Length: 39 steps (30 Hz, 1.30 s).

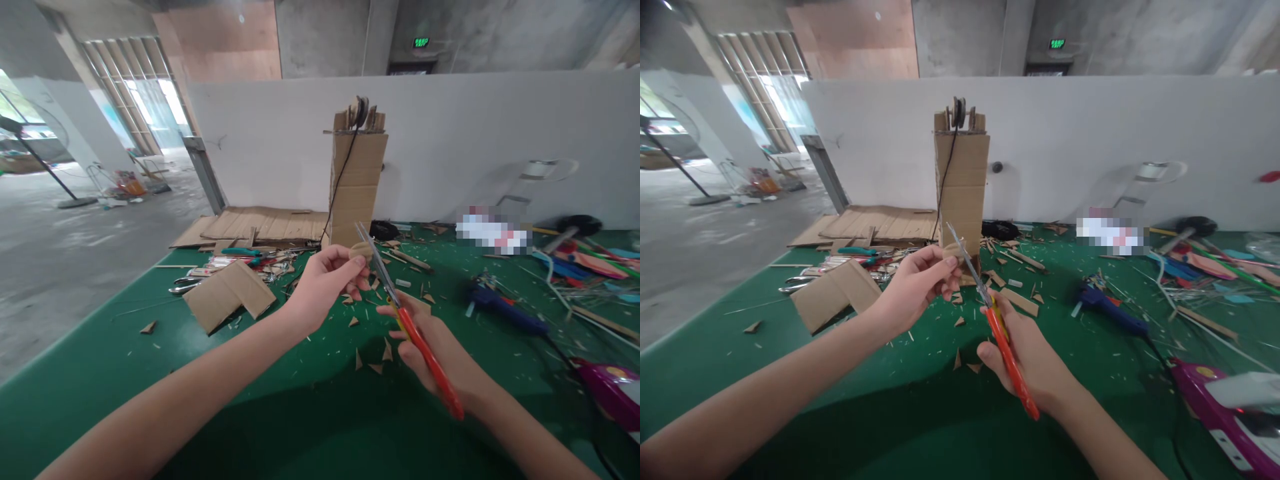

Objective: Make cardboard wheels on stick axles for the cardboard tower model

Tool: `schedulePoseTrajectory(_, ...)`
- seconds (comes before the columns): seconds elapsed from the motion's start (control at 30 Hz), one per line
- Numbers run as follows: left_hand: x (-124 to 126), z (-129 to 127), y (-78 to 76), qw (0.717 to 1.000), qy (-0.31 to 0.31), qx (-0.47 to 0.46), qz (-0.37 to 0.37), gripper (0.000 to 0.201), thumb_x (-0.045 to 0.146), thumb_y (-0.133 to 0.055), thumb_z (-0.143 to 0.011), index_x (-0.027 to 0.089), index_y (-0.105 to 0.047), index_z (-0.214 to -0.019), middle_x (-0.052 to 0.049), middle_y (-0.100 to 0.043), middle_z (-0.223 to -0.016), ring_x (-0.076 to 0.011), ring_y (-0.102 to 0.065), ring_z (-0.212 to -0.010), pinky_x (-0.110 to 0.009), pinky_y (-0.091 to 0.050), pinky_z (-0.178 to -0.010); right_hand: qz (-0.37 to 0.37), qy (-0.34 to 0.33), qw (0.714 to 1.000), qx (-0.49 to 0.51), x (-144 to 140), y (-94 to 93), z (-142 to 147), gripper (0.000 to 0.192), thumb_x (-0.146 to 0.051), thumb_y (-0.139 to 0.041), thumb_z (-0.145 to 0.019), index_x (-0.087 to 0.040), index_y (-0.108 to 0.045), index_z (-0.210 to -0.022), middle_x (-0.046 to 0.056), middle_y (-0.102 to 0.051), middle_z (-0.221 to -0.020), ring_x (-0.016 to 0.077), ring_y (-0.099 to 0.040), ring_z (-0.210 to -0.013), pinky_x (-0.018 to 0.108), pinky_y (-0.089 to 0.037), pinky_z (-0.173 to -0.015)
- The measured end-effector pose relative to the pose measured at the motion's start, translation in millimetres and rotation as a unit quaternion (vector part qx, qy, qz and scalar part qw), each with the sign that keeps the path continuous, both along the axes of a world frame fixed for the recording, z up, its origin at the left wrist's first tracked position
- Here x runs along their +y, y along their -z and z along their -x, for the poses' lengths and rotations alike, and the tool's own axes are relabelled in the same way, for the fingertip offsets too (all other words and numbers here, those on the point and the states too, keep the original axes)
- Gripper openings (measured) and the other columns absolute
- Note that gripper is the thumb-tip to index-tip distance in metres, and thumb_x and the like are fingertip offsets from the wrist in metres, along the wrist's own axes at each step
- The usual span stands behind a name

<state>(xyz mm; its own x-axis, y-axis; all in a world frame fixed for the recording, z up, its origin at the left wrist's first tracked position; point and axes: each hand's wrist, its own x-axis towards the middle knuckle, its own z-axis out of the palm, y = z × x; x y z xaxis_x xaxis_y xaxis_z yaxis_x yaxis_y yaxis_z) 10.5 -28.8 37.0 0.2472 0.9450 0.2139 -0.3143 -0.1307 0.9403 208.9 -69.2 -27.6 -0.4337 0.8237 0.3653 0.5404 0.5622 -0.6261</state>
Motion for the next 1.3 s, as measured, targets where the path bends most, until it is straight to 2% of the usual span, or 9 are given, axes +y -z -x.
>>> schedulePoseTrajectory(0.13, -2, -1, 0.2, 1.000, 0.004, 0.007, 0.013, 0.017, 0.027, -0.063, -0.079, 0.014, -0.053, -0.073, 0.000, -0.060, -0.064, -0.0075, -0.057, -0.053, -0.018, -0.044, -0.046, -0.014, 0.009, 1.000, -0.017, 0, -1.4, 1, 0.064, -0.047, -0.045, -0.085, -0.017, -0.028, -0.139, 0.014, -0.063, -0.103, 0.0233, -0.064, -0.074, 0.037, -0.054, -0.066)
schedulePoseTrajectory(0.33, -1, -2, 1.7, 1.000, 0.011, 0.002, 0.018, 0.020, 0.025, -0.063, -0.079, 0.014, -0.050, -0.069, -0.001, -0.062, -0.066, -0.0079, -0.059, -0.053, -0.018, -0.044, -0.046, -0.016, 0.047, 0.997, -0.050, 2, -4.5, 4, 0.054, -0.048, -0.043, -0.086, -0.014, -0.041, -0.128, 0.012, -0.065, -0.095, 0.0227, -0.065, -0.076, 0.035, -0.053, -0.067)
schedulePoseTrajectory(0.5, -2, -1, -0.9, 0.999, 0.008, 0.001, 0.039, 0.021, 0.025, -0.062, -0.080, 0.013, -0.049, -0.068, 0.000, -0.060, -0.065, -0.0069, -0.057, -0.051, -0.018, -0.043, -0.045, -0.032, 0.102, 0.991, -0.082, -2, -11.3, 13, 0.047, -0.046, -0.040, -0.089, -0.011, -0.047, -0.119, 0.000, -0.059, -0.057, 0.0168, -0.056, -0.046, 0.027, -0.045, -0.045)
schedulePoseTrajectory(0.6, -2, 0, -2.2, 0.999, 0.015, 0.012, 0.034, 0.020, 0.026, -0.061, -0.080, 0.013, -0.050, -0.069, -0.001, -0.060, -0.066, -0.0065, -0.056, -0.051, -0.018, -0.043, -0.045, -0.079, 0.131, 0.985, -0.079, -2, -12.3, 15, 0.041, -0.044, -0.040, -0.089, -0.012, -0.051, -0.112, -0.003, -0.055, -0.049, 0.0161, -0.054, -0.040, 0.025, -0.041, -0.041)
schedulePoseTrajectory(0.7, -2, 1, -2.5, 0.999, 0.021, 0.019, 0.037, 0.019, 0.026, -0.060, -0.081, 0.014, -0.049, -0.070, -0.001, -0.062, -0.069, -0.0076, -0.058, -0.053, -0.018, -0.043, -0.045, -0.098, 0.133, 0.983, -0.075, 1, -12.1, 11, 0.036, -0.043, -0.040, -0.088, -0.014, -0.053, -0.105, -0.001, -0.059, -0.051, 0.0182, -0.059, -0.044, 0.027, -0.045, -0.044)
schedulePoseTrajectory(0.8, 0, 1, -2.2, 0.999, 0.014, 0.010, 0.042, 0.017, 0.023, -0.059, -0.081, 0.015, -0.047, -0.072, -0.003, -0.065, -0.075, -0.0089, -0.061, -0.058, -0.018, -0.043, -0.047, -0.053, 0.095, 0.993, -0.043, 2, -12.4, 6, 0.032, -0.044, -0.042, -0.087, -0.017, -0.054, -0.099, 0.006, -0.068, -0.072, 0.0210, -0.066, -0.060, 0.030, -0.052, -0.055)
schedulePoseTrajectory(0.9, 2, 3, -0.9, 1.000, 0.003, 0.008, 0.029, 0.015, 0.023, -0.060, -0.080, 0.015, -0.049, -0.073, -0.002, -0.065, -0.075, -0.0069, -0.058, -0.055, -0.018, -0.042, -0.046, -0.008, 0.043, 0.999, -0.030, 0, -12.8, 2, 0.042, -0.045, -0.043, -0.085, -0.017, -0.051, -0.116, 0.011, -0.068, -0.091, 0.0246, -0.067, -0.075, 0.034, -0.054, -0.063)
schedulePoseTrajectory(1.07, 3, 3, 0.9, 1.000, -0.009, 0.017, -0.004, 0.015, 0.025, -0.060, -0.080, 0.014, -0.054, -0.073, -0.002, -0.062, -0.069, -0.0049, -0.053, -0.050, -0.017, -0.041, -0.044, 0.014, 0.006, 0.999, -0.035, -2, -11.7, 1, 0.062, -0.045, -0.043, -0.086, -0.015, -0.030, -0.138, 0.010, -0.065, -0.088, 0.0229, -0.064, -0.068, 0.035, -0.054, -0.061)
schedulePoseTrajectory(1.3, 1, 1, -0.9, 0.999, -0.008, 0.040, -0.009, 0.015, 0.025, -0.060, -0.080, 0.013, -0.055, -0.074, -0.002, -0.062, -0.067, -0.0067, -0.055, -0.051, -0.018, -0.042, -0.045, 0.000, 0.006, 0.999, -0.038, -2, -9.5, 1, 0.066, -0.046, -0.045, -0.085, -0.014, -0.029, -0.140, 0.009, -0.064, -0.085, 0.0220, -0.062, -0.067, 0.035, -0.054, -0.059)
